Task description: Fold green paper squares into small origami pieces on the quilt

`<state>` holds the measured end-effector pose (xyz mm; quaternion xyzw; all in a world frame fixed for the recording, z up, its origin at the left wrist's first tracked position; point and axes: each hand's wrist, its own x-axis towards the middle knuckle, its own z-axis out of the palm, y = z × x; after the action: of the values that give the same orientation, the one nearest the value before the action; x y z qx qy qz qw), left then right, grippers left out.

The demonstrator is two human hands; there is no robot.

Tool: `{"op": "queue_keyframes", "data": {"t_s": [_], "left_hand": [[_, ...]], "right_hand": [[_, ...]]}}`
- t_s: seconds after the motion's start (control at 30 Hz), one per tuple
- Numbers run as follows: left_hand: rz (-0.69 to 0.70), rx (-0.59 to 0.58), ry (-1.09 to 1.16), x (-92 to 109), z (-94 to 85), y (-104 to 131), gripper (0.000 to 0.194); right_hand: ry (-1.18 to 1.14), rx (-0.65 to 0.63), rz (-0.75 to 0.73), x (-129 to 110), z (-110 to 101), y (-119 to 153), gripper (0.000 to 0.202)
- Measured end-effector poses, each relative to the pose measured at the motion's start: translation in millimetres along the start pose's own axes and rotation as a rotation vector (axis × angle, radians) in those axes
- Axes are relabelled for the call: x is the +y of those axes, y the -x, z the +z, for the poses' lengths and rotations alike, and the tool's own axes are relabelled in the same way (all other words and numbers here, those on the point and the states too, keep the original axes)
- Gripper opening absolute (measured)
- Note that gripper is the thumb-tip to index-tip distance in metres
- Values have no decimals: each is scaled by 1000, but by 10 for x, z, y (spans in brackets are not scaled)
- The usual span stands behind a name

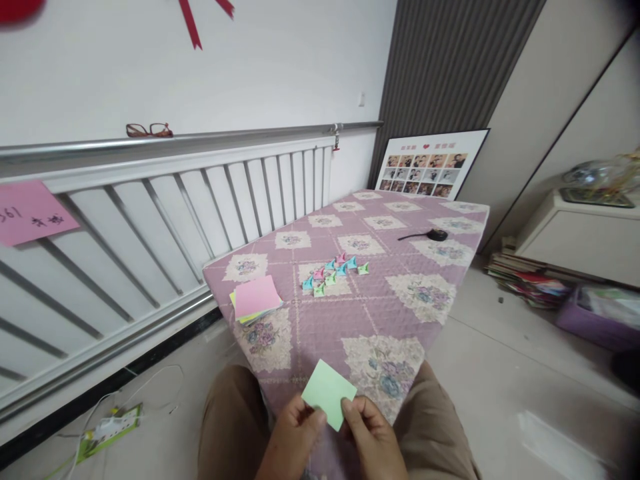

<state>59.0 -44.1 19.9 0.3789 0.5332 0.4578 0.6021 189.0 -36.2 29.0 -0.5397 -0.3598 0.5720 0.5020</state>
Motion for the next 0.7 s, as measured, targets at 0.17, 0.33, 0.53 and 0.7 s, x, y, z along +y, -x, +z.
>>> {"op": "queue_keyframes", "data": {"t_s": [0.17, 0.33, 0.53, 0.7], "left_hand": [[-40, -47, -31, -19, 133, 40, 30], [-62, 5, -100, 36, 160, 77, 18], [-30, -9, -146, 91, 139, 89, 17], [6, -18, -209, 164, 106, 80, 17]], "right_hand": [[-94, -36, 23, 18, 51, 19, 46], [-123, -33, 50, -4, -13, -24, 44], [-69, -25, 33, -18, -126, -78, 41], [-105, -44, 35, -4, -115, -82, 40]]}}
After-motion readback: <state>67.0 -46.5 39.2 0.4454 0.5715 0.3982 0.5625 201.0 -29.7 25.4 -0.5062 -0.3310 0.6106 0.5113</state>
